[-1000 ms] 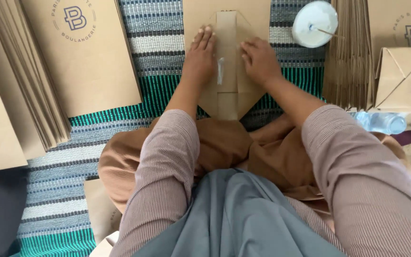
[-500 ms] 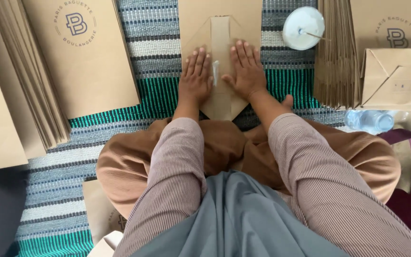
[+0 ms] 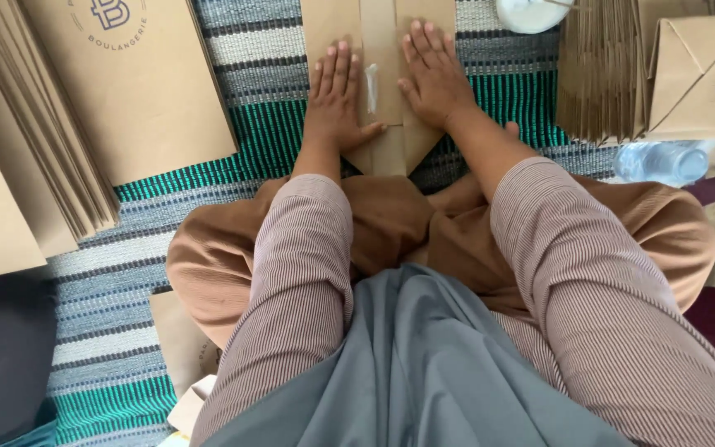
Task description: Applying glue to paper bags and attaching paper handles to them.
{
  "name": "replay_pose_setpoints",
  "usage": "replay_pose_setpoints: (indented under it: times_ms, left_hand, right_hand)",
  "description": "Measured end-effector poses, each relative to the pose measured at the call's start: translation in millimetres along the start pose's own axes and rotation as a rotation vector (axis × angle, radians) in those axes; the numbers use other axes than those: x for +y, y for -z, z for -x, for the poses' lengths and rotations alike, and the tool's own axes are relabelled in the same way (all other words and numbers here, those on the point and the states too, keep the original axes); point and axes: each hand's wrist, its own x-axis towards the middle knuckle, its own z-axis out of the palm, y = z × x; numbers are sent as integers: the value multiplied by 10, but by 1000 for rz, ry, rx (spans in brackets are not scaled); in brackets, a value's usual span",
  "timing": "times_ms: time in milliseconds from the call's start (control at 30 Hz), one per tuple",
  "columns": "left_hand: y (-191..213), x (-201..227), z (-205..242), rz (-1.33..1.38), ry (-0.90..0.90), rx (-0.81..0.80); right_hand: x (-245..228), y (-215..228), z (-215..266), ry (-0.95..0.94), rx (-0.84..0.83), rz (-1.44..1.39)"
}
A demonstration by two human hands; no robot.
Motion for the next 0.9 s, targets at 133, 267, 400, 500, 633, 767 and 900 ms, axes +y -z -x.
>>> replay_pose_setpoints:
  times_ms: [133,267,400,500,633,767,900]
  left_hand:
    - [-35,71,-46,17,52,4]
    - [1,99,-26,38,65,-17]
    - [-4,102,-40,11,70,7]
    - [-83,83,-69,4,51,9]
    - [-70,85,-98,9,62,-24]
    - [-74,17,-135,17,48,-40]
    - [-94,-7,-105,7,16,-14]
  right_hand:
    - [-77,-22,134,79,150,133]
    - [-72,-99,258,220,110,38]
    - [-99,-116,303,195,24,74]
    - [-127,-149,322,147,14,118]
    - [-115,-255,233,135,180,140]
    - [-218,-235,118,59,307,181]
    - [-276,-330,151,20,280,280]
